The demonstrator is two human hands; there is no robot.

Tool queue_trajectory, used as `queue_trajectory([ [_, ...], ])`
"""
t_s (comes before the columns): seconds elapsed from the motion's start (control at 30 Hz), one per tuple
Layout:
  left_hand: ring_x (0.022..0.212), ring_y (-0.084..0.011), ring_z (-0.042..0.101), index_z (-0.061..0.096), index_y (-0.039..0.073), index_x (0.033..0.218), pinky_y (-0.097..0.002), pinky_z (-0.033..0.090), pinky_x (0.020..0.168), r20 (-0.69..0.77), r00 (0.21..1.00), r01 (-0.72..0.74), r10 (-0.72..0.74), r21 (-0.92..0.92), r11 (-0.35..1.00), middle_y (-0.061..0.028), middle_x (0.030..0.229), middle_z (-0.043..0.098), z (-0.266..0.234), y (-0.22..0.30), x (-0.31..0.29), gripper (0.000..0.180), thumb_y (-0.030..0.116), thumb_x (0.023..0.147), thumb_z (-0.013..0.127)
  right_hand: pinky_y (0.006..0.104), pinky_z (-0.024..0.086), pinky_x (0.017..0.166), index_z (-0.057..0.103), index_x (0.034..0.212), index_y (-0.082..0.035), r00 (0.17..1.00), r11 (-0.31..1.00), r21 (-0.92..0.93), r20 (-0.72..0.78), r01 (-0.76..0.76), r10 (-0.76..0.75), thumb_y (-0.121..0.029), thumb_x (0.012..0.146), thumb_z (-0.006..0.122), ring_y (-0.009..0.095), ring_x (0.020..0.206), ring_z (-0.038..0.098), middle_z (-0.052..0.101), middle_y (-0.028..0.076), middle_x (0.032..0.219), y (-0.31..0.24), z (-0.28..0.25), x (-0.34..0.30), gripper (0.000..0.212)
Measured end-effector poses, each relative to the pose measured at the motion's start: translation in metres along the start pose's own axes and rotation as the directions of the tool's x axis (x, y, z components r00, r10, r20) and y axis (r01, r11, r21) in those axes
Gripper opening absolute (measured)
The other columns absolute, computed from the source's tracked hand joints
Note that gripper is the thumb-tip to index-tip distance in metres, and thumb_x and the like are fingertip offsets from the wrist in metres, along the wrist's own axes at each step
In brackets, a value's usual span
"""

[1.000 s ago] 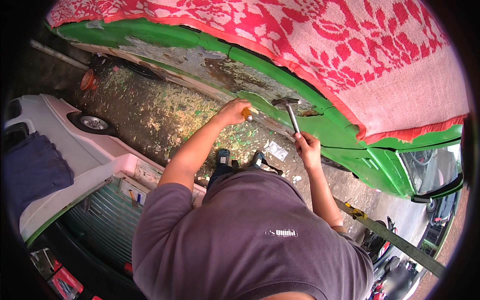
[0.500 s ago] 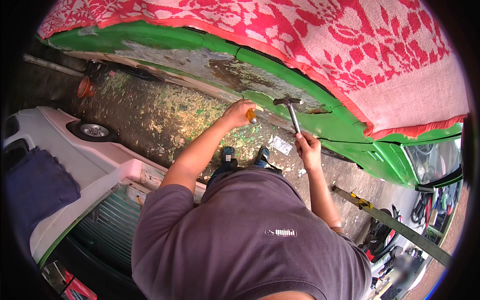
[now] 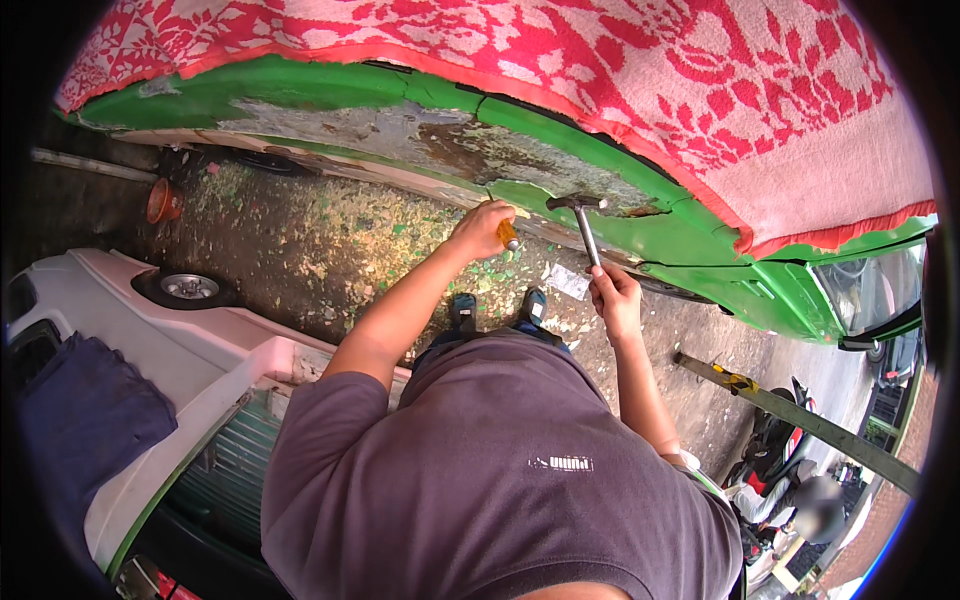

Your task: The person uses a hammer and a small orange-handled tool to repeatedly tap and work on a green car panel. The person holds the tool against the panel and strikes it with the hammer, moving slightly along the panel's edge throughout the clip.

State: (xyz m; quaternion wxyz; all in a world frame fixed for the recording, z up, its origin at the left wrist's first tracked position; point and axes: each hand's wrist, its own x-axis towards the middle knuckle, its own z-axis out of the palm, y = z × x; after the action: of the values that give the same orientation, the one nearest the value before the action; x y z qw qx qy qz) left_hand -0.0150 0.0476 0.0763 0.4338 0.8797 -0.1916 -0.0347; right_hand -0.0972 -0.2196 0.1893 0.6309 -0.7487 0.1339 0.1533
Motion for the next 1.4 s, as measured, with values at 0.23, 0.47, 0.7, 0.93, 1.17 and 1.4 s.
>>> queue_trajectory([
  [0.23, 0.083, -0.0358, 0.058, 0.053, 0.005, 0.084, -0.0443, 0.045, 0.071, -0.009, 1.000, -0.012, 0.012, 0.002, 1.000, -0.0134, 0.084, 0.058, -0.004, -0.007, 0.007, 0.016, 0.007, 0.073, 0.065, 0.0238, 0.035, 0.050, 0.067, 0.100, 0.003, 1.000, 0.998, -0.051, 0.014, 0.022, -0.021, -0.023, 0.096, 0.063, 0.005, 0.055, 0.044, 0.052, -0.003, 0.063, 0.000, 0.005, -0.003, 0.027],
  [0.47, 0.080, -0.0387, 0.060, 0.055, 0.004, 0.083, -0.0461, 0.046, 0.068, 0.022, 0.972, 0.237, -0.236, -0.081, 0.968, -0.0165, 0.083, 0.062, -0.021, 0.008, 0.033, 0.016, 0.015, 0.076, 0.064, 0.0251, 0.044, 0.061, 0.064, 0.121, 0.001, 0.951, 0.915, -0.314, -0.091, 0.255, -0.296, -0.011, 0.095, 0.061, 0.009, 0.063, 0.049, 0.057, 0.005, 0.068, 0.003, 0.016, -0.019, 0.029],
  [0.7, 0.093, -0.0397, 0.061, 0.058, 0.003, 0.085, -0.0474, 0.048, 0.080, 0.003, 0.987, 0.159, -0.159, 0.029, 0.987, -0.0189, 0.095, 0.064, -0.002, 0.017, 0.029, 0.015, 0.018, 0.080, 0.059, 0.0303, 0.050, 0.069, 0.058, 0.134, -0.004, 0.853, 0.727, -0.511, 0.022, 0.458, -0.522, -0.001, 0.093, 0.059, 0.020, 0.071, 0.065, 0.067, 0.018, 0.085, 0.019, 0.024, -0.012, 0.041],
  [0.93, 0.094, -0.0396, 0.061, 0.059, 0.004, 0.087, -0.0476, 0.048, 0.080, -0.024, 0.978, 0.205, -0.205, -0.017, 0.979, -0.0195, 0.094, 0.064, 0.001, 0.024, 0.032, 0.016, 0.018, 0.079, 0.059, 0.0352, 0.054, 0.077, 0.059, 0.131, -0.002, 0.802, 0.680, -0.503, 0.045, 0.533, -0.595, -0.002, 0.093, 0.058, 0.028, 0.086, 0.072, 0.068, 0.025, 0.101, 0.044, 0.023, -0.003, 0.038],
  [1.17, 0.093, -0.0393, 0.061, 0.059, 0.003, 0.089, -0.0466, 0.049, 0.079, -0.066, 0.974, 0.218, -0.219, -0.019, 0.976, -0.0183, 0.094, 0.065, 0.006, 0.013, 0.033, 0.017, 0.015, 0.077, 0.061, 0.0367, 0.054, 0.076, 0.058, 0.131, -0.003, 0.772, 0.678, -0.487, -0.011, 0.551, -0.636, 0.000, 0.092, 0.058, 0.033, 0.089, 0.071, 0.069, 0.024, 0.102, 0.046, 0.018, -0.013, 0.040],
  [1.4, 0.087, -0.0387, 0.063, 0.059, 0.003, 0.087, -0.0456, 0.049, 0.074, -0.105, 0.965, 0.236, -0.242, -0.064, 0.970, -0.0185, 0.090, 0.065, -0.002, 0.018, 0.031, 0.018, 0.018, 0.079, 0.063, 0.0342, 0.053, 0.075, 0.058, 0.132, -0.003, 0.705, 0.671, -0.449, -0.119, 0.590, -0.699, 0.002, 0.091, 0.059, 0.028, 0.085, 0.071, 0.069, 0.023, 0.104, 0.037, 0.024, -0.016, 0.041],
])
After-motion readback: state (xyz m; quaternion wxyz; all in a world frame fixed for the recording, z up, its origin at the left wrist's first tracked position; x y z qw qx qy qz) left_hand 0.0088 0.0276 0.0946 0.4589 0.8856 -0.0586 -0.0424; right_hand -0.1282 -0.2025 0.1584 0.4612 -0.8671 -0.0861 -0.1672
